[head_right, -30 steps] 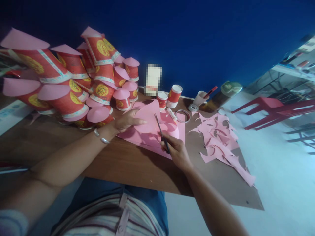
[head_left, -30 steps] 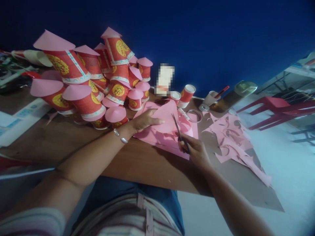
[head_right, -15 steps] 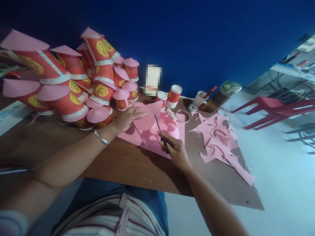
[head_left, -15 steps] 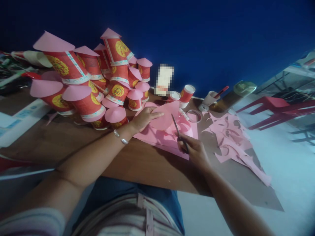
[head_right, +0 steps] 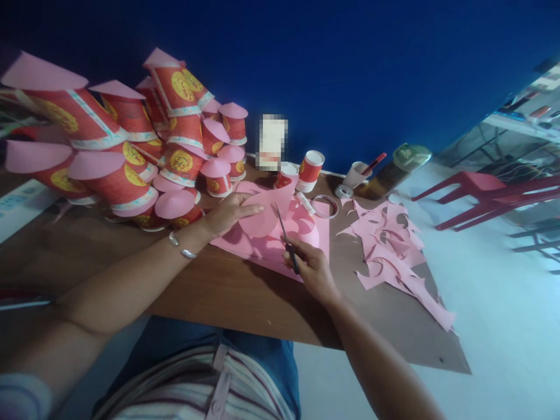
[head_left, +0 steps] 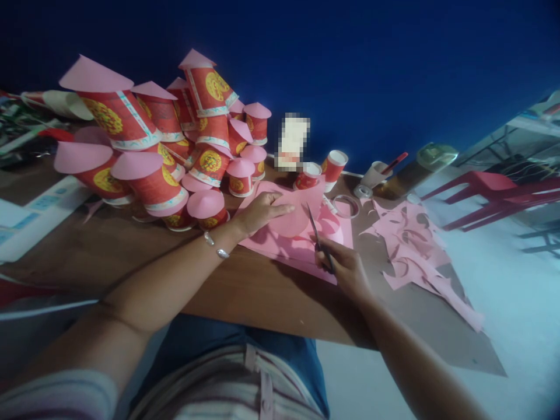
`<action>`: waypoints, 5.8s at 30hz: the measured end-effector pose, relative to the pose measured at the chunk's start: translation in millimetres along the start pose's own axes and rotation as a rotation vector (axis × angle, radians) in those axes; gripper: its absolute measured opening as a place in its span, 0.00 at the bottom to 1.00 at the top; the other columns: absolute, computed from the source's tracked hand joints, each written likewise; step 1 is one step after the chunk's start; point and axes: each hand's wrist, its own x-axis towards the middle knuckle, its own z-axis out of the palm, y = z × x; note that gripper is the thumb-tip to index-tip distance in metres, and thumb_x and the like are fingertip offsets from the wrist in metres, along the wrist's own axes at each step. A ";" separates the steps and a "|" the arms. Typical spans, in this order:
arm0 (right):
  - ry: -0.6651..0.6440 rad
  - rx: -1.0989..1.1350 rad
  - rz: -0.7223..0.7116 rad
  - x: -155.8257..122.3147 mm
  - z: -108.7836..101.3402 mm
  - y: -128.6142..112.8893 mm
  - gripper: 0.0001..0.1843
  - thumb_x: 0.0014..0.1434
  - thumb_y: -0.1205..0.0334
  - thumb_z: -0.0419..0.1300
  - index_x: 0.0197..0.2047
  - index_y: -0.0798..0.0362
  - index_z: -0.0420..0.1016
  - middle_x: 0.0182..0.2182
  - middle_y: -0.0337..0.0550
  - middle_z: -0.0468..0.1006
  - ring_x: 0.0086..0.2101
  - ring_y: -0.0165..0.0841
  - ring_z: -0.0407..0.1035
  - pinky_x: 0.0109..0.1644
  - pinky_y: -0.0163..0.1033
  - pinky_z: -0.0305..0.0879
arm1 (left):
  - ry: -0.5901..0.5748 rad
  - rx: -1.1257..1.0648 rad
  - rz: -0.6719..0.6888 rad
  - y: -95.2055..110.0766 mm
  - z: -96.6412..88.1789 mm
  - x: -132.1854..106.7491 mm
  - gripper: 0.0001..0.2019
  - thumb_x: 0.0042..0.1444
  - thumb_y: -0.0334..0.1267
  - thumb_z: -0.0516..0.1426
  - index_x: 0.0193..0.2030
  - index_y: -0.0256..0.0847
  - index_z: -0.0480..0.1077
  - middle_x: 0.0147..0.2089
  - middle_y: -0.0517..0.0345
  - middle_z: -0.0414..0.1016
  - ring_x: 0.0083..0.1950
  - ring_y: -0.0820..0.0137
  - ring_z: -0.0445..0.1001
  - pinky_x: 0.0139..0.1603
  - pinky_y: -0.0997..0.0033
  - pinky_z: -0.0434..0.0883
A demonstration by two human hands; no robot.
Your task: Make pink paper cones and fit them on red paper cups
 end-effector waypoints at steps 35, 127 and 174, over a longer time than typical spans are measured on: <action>-0.003 -0.037 0.013 -1.6 -0.1 -0.6 0.26 0.59 0.48 0.66 0.55 0.56 0.81 0.22 0.34 0.68 0.23 0.27 0.61 0.28 0.36 0.62 | 0.062 0.067 0.039 5.3 0.4 0.0 0.19 0.46 0.48 0.70 0.37 0.35 0.79 0.37 0.55 0.80 0.38 0.70 0.73 0.41 0.71 0.69; -0.059 -0.014 0.022 0.0 0.3 8.4 0.26 0.59 0.46 0.67 0.54 0.55 0.82 0.24 0.35 0.67 0.24 0.27 0.61 0.26 0.34 0.59 | 0.061 0.136 0.025 6.7 -1.3 0.1 0.21 0.45 0.54 0.70 0.33 0.36 0.78 0.32 0.59 0.75 0.36 0.72 0.68 0.37 0.73 0.63; -0.036 0.002 0.024 -0.1 -0.7 5.9 0.25 0.58 0.48 0.68 0.54 0.54 0.82 0.22 0.34 0.67 0.23 0.26 0.60 0.26 0.34 0.60 | -0.001 0.190 0.042 1.4 -6.7 0.4 0.18 0.49 0.51 0.69 0.31 0.36 0.76 0.30 0.61 0.71 0.32 0.75 0.65 0.34 0.73 0.60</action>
